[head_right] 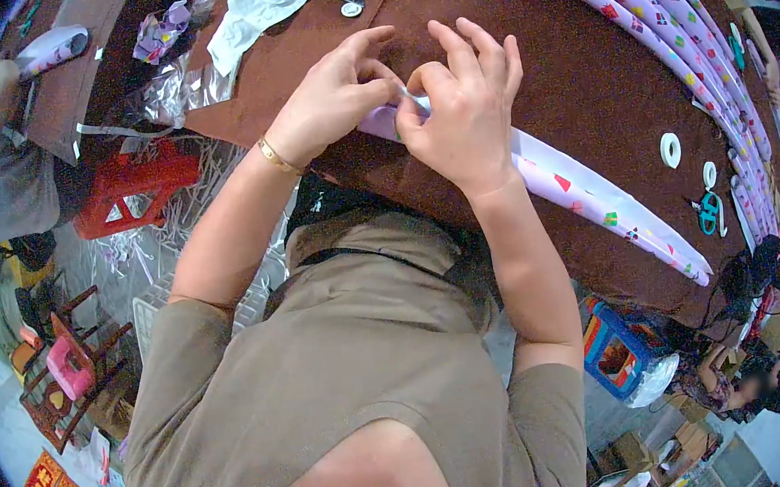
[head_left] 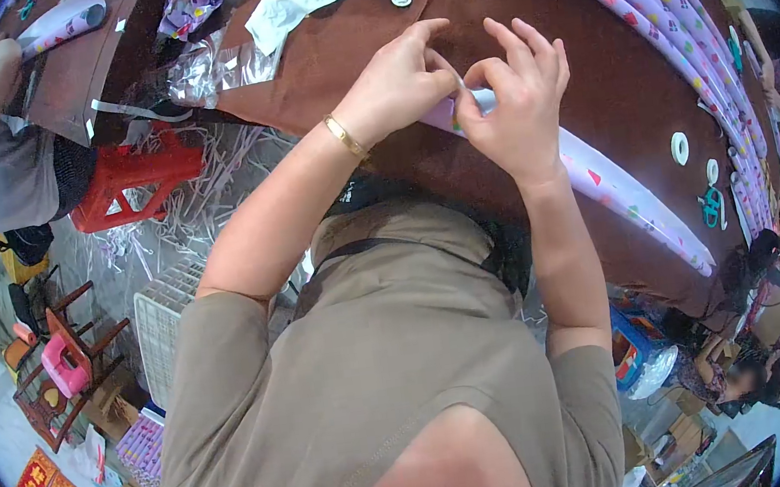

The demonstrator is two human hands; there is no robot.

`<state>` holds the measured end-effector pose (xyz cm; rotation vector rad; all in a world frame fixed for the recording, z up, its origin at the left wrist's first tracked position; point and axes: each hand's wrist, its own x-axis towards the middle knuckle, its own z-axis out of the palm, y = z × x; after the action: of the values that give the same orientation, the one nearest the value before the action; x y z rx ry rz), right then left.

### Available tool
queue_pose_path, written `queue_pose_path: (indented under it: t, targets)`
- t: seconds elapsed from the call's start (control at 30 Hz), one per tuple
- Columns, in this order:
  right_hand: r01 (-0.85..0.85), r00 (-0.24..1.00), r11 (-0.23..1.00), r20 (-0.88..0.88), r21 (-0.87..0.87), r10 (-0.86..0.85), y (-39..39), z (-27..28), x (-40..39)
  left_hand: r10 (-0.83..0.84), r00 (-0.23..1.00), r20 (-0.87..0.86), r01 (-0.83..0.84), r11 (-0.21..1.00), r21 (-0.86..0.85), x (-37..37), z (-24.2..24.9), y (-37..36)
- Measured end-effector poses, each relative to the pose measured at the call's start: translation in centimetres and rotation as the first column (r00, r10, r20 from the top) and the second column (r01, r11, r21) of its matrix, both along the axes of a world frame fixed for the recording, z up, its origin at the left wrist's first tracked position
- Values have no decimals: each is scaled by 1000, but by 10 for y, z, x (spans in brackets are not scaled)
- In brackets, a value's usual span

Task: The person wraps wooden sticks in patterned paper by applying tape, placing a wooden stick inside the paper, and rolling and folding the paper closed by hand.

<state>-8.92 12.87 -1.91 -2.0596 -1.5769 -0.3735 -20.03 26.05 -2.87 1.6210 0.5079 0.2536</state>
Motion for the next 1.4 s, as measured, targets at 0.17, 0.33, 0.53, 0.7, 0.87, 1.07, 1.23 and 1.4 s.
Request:
queue_pose_path:
  t: [0.17,0.33,0.53,0.7,0.87,1.07,1.23,1.4]
  targets:
    - [6,1000,1000,-17,7,-6,0,-3,4,5,1000,23,-6,999,42,0,-4,0]
    - [27,997,995,-79,100,-19,-2,-3,10,-12,1000,10,12,1000,21,-3,-2,2]
    - [210,944,960,-293,185,-150,-3,-4,17,-49,994,98,59,993,-105,-13,0,14]
    - [193,941,963,-312,187,-128,-3,-4,19,36,997,65,-40,997,62,-18,1,30]
    - [178,950,965,-289,191,-118,-3,-4,19,40,996,80,-69,917,393,-13,-6,32]
    - [180,947,964,-300,194,-116,-3,-4,18,-12,1000,3,10,945,327,-9,-1,32]
    - [172,946,966,-307,192,-108,-3,-3,18,-29,1000,0,28,946,322,-10,-1,32]
    - [168,948,968,-301,188,-106,-2,-3,18,28,999,27,-35,941,336,-9,-4,31]
